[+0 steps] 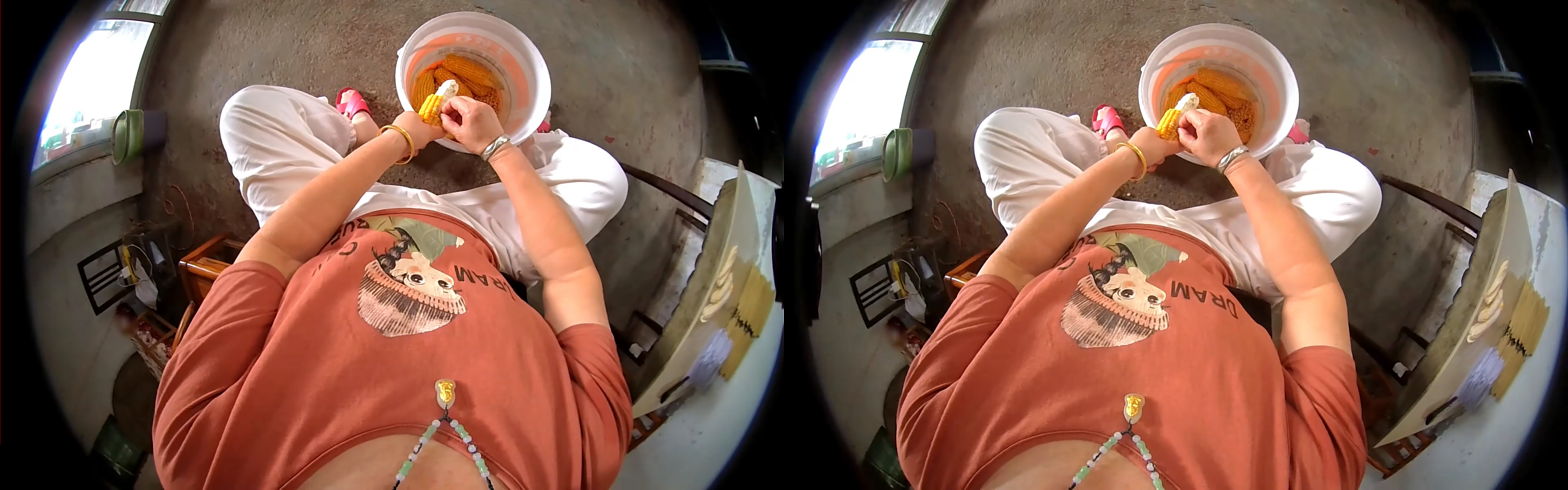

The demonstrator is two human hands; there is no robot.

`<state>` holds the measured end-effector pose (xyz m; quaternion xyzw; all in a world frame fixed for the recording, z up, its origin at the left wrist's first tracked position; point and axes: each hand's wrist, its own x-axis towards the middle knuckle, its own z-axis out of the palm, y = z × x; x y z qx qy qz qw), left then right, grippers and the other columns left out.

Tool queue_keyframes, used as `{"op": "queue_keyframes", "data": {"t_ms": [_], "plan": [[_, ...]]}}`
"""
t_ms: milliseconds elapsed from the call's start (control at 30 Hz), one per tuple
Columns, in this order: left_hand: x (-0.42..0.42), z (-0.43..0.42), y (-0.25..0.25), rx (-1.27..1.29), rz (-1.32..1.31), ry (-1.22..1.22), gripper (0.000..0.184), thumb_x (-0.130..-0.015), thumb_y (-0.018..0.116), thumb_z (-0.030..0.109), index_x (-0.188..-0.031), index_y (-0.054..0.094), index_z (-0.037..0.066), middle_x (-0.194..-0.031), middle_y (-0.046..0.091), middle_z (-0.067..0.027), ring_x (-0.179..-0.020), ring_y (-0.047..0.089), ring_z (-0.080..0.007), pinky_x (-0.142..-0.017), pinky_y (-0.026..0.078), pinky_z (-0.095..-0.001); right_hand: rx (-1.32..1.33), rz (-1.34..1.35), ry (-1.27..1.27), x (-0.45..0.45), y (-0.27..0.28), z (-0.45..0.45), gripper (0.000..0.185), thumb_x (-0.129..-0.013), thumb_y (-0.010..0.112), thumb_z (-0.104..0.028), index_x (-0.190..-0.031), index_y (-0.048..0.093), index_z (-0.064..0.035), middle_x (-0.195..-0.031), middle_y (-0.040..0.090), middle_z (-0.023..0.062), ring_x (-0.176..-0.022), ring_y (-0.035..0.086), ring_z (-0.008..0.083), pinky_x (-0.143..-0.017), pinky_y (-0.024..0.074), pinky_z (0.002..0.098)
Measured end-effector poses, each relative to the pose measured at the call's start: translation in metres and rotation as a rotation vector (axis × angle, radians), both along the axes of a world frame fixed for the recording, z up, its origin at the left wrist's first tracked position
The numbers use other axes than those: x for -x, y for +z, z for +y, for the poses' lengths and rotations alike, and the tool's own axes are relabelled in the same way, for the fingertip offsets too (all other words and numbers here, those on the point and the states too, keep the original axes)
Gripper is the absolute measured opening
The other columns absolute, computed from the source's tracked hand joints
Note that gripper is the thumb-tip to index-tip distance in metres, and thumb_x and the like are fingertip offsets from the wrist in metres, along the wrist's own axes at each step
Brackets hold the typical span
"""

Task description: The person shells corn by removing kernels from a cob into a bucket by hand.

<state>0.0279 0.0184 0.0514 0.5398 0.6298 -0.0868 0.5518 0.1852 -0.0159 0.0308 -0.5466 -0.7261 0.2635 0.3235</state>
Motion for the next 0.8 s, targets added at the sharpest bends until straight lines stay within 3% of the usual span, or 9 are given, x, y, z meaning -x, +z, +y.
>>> {"op": "queue_keyframes", "data": {"t_ms": [267, 367, 467, 567, 600, 633, 700, 733, 800], "plan": [[0.015, 0.013, -0.003, 0.37, -0.278, 0.089, 0.041, -0.075, 0.069, 0.042, -0.06, 0.048, 0.009, -0.051, 0.043, 0.0008, -0.036, 0.035, -0.0099, -0.034, 0.026, -0.0262, 0.042, 0.13, -0.028, 0.005, -0.002, 0.002, 0.013, -0.074, 0.064, -0.015, -0.076, 0.056, -0.006, -0.07, 0.061, 0.0109, -0.063, 0.062, 0.0266, -0.059, 0.0499, 0.0349], [0.011, 0.011, 0.003, 0.219, -0.172, 0.034, 0.041, -0.074, 0.07, 0.042, -0.063, 0.054, 0.007, -0.054, 0.049, -0.0017, -0.037, 0.041, -0.0126, -0.035, 0.031, -0.0276, 0.045, 0.13, -0.022, 0.005, -0.002, 0.002, 0.013, -0.074, 0.064, -0.015, -0.075, 0.055, -0.0055, -0.068, 0.062, 0.0111, -0.062, 0.061, 0.0277, -0.058, 0.0499, 0.0343], [0.007, -0.003, -0.034, -0.325, -0.05, -0.185, 0.041, -0.073, 0.071, 0.042, -0.066, 0.059, 0.003, -0.058, 0.055, -0.0053, -0.041, 0.049, -0.0157, -0.037, 0.037, -0.0295, -0.105, 0.145, -0.136, 0.011, 0.008, 0.002, 0.012, -0.079, 0.063, -0.014, -0.076, 0.055, -0.0049, -0.066, 0.061, 0.0087, -0.059, 0.062, 0.0222, -0.055, 0.0496, 0.0306], [0.007, -0.009, -0.042, -0.362, 0.01, -0.141, 0.046, -0.072, 0.072, 0.043, -0.068, 0.061, -0.001, -0.062, 0.059, -0.0086, -0.045, 0.054, -0.018, -0.041, 0.042, -0.0307, 0.024, 0.548, -0.288, 0.006, 0.019, 0.017, 0.012, -0.084, 0.06, -0.014, -0.079, 0.056, -0.0045, -0.064, 0.06, 0.0056, -0.056, 0.061, 0.0145, -0.054, 0.0491, 0.0261], [0.008, -0.008, -0.034, -0.245, -0.032, -0.065, 0.045, -0.072, 0.073, 0.042, -0.062, 0.058, 0.0, -0.056, 0.055, -0.0064, -0.041, 0.05, -0.0161, -0.037, 0.037, -0.0292, 0.043, 0.62, -0.332, -0.001, 0.01, 0.023, 0.013, -0.087, 0.058, -0.016, -0.082, 0.056, -0.0041, -0.064, 0.06, 0.0033, -0.055, 0.06, 0.0088, -0.054, 0.0488, 0.0234], [0.01, -0.005, -0.026, -0.122, -0.091, -0.014, 0.044, -0.072, 0.073, 0.041, -0.06, 0.057, 0.002, -0.055, 0.054, -0.0055, -0.04, 0.048, -0.0151, -0.036, 0.035, -0.0286, 0.173, 0.588, -0.367, -0.012, 0.003, 0.022, 0.012, -0.084, 0.062, -0.016, -0.082, 0.057, -0.0048, -0.065, 0.062, 0.0049, -0.056, 0.06, 0.0118, -0.056, 0.0496, 0.0251], [0.016, 0.0, -0.011, 0.135, -0.207, 0.073, 0.042, -0.073, 0.073, 0.038, -0.057, 0.054, 0.004, -0.052, 0.05, -0.0038, -0.037, 0.045, -0.0133, -0.034, 0.031, -0.0274, 0.182, 0.235, -0.405, -0.022, -0.008, 0.02, 0.015, -0.08, 0.065, -0.018, -0.083, 0.058, -0.0054, -0.067, 0.063, 0.0067, -0.059, 0.062, 0.0159, -0.06, 0.0505, 0.0283], [0.016, 0.0, -0.007, 0.17, -0.257, 0.117, 0.04, -0.075, 0.072, 0.032, -0.054, 0.048, 0.008, -0.048, 0.044, -0.0011, -0.034, 0.039, -0.011, -0.033, 0.025, -0.0259, 0.207, 0.161, -0.428, -0.026, -0.014, 0.017, 0.016, -0.078, 0.066, -0.019, -0.084, 0.059, -0.0055, -0.069, 0.064, 0.0072, -0.061, 0.062, 0.017, -0.062, 0.0506, 0.0292], [0.021, 0.004, -0.009, 0.262, -0.349, 0.146, 0.038, -0.077, 0.071, 0.029, -0.054, 0.048, 0.009, -0.048, 0.043, -0.0008, -0.035, 0.038, -0.0108, -0.033, 0.025, -0.0259, 0.253, 0.004, -0.459, -0.027, -0.01, 0.017, 0.019, -0.076, 0.068, -0.02, -0.085, 0.06, -0.0059, -0.072, 0.065, 0.0082, -0.065, 0.062, 0.0191, -0.066, 0.0507, 0.0311]]}}
